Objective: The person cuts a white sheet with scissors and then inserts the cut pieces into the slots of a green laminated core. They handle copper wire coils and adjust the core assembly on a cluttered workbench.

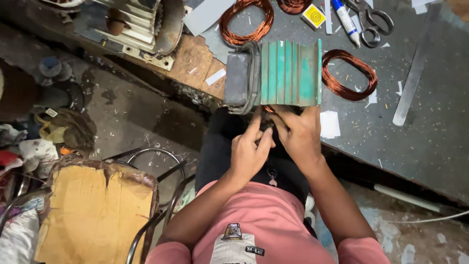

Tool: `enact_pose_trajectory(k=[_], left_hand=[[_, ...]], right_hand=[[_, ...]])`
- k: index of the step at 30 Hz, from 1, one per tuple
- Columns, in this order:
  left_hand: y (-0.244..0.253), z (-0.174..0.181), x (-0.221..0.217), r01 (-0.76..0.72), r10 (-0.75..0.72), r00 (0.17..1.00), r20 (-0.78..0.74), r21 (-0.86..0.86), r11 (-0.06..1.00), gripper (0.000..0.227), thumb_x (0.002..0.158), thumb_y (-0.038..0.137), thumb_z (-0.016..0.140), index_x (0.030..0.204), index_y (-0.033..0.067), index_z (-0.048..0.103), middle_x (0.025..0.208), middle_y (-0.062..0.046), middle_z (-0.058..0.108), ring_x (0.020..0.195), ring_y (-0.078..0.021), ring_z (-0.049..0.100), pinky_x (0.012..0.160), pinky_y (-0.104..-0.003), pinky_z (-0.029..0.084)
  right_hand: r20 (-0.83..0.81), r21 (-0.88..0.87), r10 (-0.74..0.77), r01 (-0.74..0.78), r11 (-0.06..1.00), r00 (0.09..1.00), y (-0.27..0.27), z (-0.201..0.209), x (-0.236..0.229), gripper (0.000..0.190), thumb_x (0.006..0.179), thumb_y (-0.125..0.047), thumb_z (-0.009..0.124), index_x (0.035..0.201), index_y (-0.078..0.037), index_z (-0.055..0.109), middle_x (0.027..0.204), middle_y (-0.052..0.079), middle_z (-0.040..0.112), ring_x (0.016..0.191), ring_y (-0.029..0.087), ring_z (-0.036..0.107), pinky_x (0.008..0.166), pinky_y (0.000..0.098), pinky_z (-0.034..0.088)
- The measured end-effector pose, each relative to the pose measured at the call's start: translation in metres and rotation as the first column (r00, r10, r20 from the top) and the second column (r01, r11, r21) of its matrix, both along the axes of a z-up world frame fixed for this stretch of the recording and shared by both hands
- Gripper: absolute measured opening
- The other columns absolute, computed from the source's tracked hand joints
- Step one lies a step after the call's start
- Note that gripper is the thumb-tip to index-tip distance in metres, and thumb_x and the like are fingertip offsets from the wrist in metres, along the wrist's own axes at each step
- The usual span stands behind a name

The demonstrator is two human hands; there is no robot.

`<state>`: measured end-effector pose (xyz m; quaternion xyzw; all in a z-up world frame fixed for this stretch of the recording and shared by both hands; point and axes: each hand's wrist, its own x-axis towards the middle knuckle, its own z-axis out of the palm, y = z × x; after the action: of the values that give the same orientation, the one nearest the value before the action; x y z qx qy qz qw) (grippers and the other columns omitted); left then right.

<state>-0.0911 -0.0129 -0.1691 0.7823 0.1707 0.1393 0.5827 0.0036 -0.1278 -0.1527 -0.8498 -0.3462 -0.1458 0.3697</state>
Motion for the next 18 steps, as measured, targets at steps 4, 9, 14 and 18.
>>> enact_pose_trajectory(k=[4, 9, 14, 18], left_hand=[[-0.003, -0.016, 0.004, -0.093, 0.115, 0.993, 0.037, -0.377, 0.922, 0.045, 0.102, 0.020, 0.064, 0.143, 0.0011, 0.060, 0.067, -0.003, 0.068, 0.057, -0.0082, 0.059, 0.054, -0.022, 0.045], [-0.009, -0.040, 0.025, -0.281, 0.247, 0.955, -0.166, -0.775, 0.566, 0.032, 0.104, 0.027, 0.069, 0.098, -0.0044, 0.066, 0.063, -0.002, 0.062, 0.049, -0.0064, 0.051, 0.043, -0.021, 0.033], [0.003, -0.022, 0.017, -0.200, 0.234, 0.970, 0.057, -0.350, 0.915, 0.027, 0.103, 0.030, 0.071, 0.101, 0.0028, 0.076, 0.064, -0.001, 0.066, 0.054, -0.0093, 0.060, 0.050, -0.023, 0.045], [0.040, -0.001, 0.018, -0.067, -0.195, 0.933, 0.302, 0.678, 0.732, 0.022, 0.100, 0.025, 0.071, 0.115, 0.0094, 0.073, 0.070, -0.008, 0.067, 0.060, -0.0212, 0.066, 0.058, -0.034, 0.051]], right_hand=[[0.039, -0.002, -0.031, 0.031, 1.000, 0.999, 0.000, 0.000, -0.004, 0.033, 0.081, -0.007, 0.085, 0.113, -0.010, 0.078, 0.116, 0.019, 0.063, 0.107, 0.041, 0.057, 0.092, 0.0482, 0.048], [0.072, 0.013, -0.028, 0.027, 1.000, 0.997, -0.002, -0.002, 0.000, 0.031, 0.082, -0.006, 0.083, 0.112, -0.009, 0.077, 0.115, 0.022, 0.057, 0.106, 0.044, 0.058, 0.091, 0.0485, 0.049], [0.067, -0.043, 0.056, -0.054, 0.998, 0.996, -0.015, -0.001, 0.003, 0.032, 0.088, -0.007, 0.083, 0.120, -0.009, 0.076, 0.121, 0.024, 0.059, 0.107, 0.043, 0.059, 0.089, 0.0494, 0.051], [0.087, -0.074, 0.069, -0.062, 0.995, 0.994, -0.020, -0.002, 0.010, 0.037, 0.091, -0.010, 0.082, 0.126, -0.005, 0.072, 0.126, 0.025, 0.059, 0.110, 0.044, 0.060, 0.091, 0.0491, 0.052]])
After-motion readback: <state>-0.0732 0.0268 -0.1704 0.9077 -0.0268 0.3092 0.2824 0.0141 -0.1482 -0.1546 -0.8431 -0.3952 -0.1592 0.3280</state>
